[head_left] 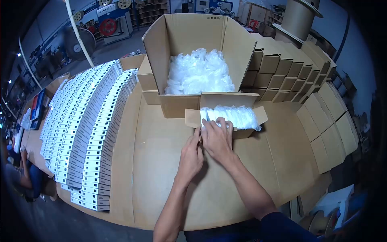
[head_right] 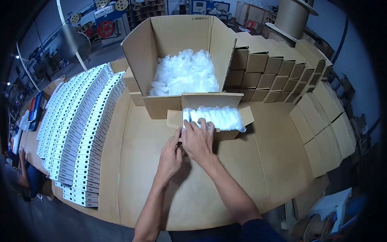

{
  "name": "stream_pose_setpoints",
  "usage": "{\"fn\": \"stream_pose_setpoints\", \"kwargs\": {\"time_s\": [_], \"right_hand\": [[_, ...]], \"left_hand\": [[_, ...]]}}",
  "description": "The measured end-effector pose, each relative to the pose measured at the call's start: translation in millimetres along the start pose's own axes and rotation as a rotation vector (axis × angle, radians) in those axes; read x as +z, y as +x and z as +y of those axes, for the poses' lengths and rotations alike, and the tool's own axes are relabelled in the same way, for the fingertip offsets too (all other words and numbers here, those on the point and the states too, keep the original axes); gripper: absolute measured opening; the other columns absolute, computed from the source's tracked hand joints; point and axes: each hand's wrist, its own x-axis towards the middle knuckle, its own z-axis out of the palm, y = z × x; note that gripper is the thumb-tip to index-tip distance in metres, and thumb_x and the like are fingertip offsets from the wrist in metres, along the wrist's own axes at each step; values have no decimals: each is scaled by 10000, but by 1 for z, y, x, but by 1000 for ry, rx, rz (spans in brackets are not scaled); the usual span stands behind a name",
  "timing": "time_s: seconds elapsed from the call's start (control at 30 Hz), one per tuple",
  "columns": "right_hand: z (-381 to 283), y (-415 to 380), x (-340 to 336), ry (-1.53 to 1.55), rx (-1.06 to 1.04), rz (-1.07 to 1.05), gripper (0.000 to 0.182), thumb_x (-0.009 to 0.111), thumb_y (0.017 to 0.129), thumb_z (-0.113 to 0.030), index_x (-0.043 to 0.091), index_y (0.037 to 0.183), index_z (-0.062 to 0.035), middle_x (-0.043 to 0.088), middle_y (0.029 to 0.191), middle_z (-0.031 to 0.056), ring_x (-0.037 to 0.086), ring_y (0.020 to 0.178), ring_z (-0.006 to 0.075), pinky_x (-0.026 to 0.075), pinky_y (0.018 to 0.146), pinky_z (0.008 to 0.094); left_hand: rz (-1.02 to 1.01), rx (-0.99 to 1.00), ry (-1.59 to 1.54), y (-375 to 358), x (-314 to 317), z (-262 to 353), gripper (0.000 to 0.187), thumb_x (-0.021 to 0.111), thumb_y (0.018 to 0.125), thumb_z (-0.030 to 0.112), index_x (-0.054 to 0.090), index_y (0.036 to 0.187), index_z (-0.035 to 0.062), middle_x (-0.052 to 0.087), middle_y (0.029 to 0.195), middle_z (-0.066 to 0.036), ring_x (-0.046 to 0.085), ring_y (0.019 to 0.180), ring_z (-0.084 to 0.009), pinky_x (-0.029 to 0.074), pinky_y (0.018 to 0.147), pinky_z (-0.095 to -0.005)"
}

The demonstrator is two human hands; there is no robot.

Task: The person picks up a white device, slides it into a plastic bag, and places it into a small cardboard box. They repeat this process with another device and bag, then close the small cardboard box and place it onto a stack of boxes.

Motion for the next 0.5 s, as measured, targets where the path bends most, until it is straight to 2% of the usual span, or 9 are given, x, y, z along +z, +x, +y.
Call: {"fn": "stream_pose_setpoints", "kwargs": {"time_s": [0.03, 0.13, 0.17, 0.27, 0.33, 0.37, 0.43, 0.47, 0.5], "right_hand": [[-1, -7, 0, -15, 9, -78, 454, 578, 965, -299, 640, 1324, -28, 685, 1149, 135, 483, 1243, 410, 289, 1036, 713], [-7, -14, -9, -91, -5, -114, 544, 587, 949, -318, 571, 1418, -42, 648, 1257, 166, 430, 1325, 472, 175, 1097, 789], [-7, -15, -5, -101, 29, -188, 618, 597, 929, -359, 526, 1468, -66, 632, 1301, 167, 378, 1388, 511, 74, 1104, 838], [-9, -13, -15, -278, -46, -254, 660, 605, 911, -393, 514, 1484, -78, 626, 1351, 154, 344, 1432, 527, 62, 1108, 843], [1, -14, -11, -359, -85, -299, 708, 627, 883, -436, 512, 1495, -99, 574, 1473, 140, 314, 1466, 544, 6, 1137, 826], [-3, -10, -19, -392, -86, -375, 748, 644, 864, -475, 509, 1495, -97, 552, 1496, 135, 305, 1480, 528, 7, 1156, 805], [-16, 5, -48, -334, 23, -562, 829, 752, 806, -387, 467, 1514, -64, 478, 1560, 132, 236, 1532, 472, 18, 1169, 784], [-10, 0, -40, -298, 24, -496, 887, 771, 807, -313, 386, 1563, -56, 407, 1606, 154, 181, 1554, 456, 19, 1174, 772], [-34, 4, -48, -223, 124, -330, 924, 752, 833, -275, 296, 1605, -49, 343, 1637, 177, 161, 1561, 441, 40, 1176, 764]], "left_hand": [[8, 8, 7, 1, 0, -1, 570, 464, 949, -75, 446, 1512, 5, 614, 1260, -289, 611, 1138, -460, 483, 1014, -470], [21, 65, 16, 3, 2, -5, 595, 475, 943, -75, 435, 1528, 25, 607, 1297, -287, 616, 1152, -449, 490, 1013, -457], [20, 102, 13, 2, 2, -8, 622, 481, 933, -81, 421, 1541, 36, 606, 1310, -283, 618, 1164, -438, 496, 1010, -444], [4, 118, 33, -15, -7, -2, 664, 507, 924, -74, 387, 1565, 49, 592, 1338, -286, 609, 1195, -428, 491, 1027, -438], [61, 160, 140, -39, -12, -3, 686, 553, 929, -41, 353, 1579, 46, 583, 1338, -291, 592, 1224, -422, 469, 1072, -450], [79, 120, 139, -57, -19, 9, 675, 570, 929, -31, 372, 1570, 44, 592, 1326, -277, 595, 1224, -408, 465, 1079, -445], [151, 60, 153, -100, -46, 34, 630, 600, 924, -17, 434, 1529, 42, 611, 1302, -249, 604, 1216, -384, 470, 1076, -439], [193, 52, 167, -123, -55, 43, 598, 615, 918, -14, 477, 1498, 42, 620, 1290, -235, 609, 1208, -375, 477, 1066, -437], [232, 60, 178, -138, -64, 46, 566, 629, 913, -11, 520, 1466, 41, 629, 1277, -221, 613, 1200, -366, 485, 1056, -435]]}}
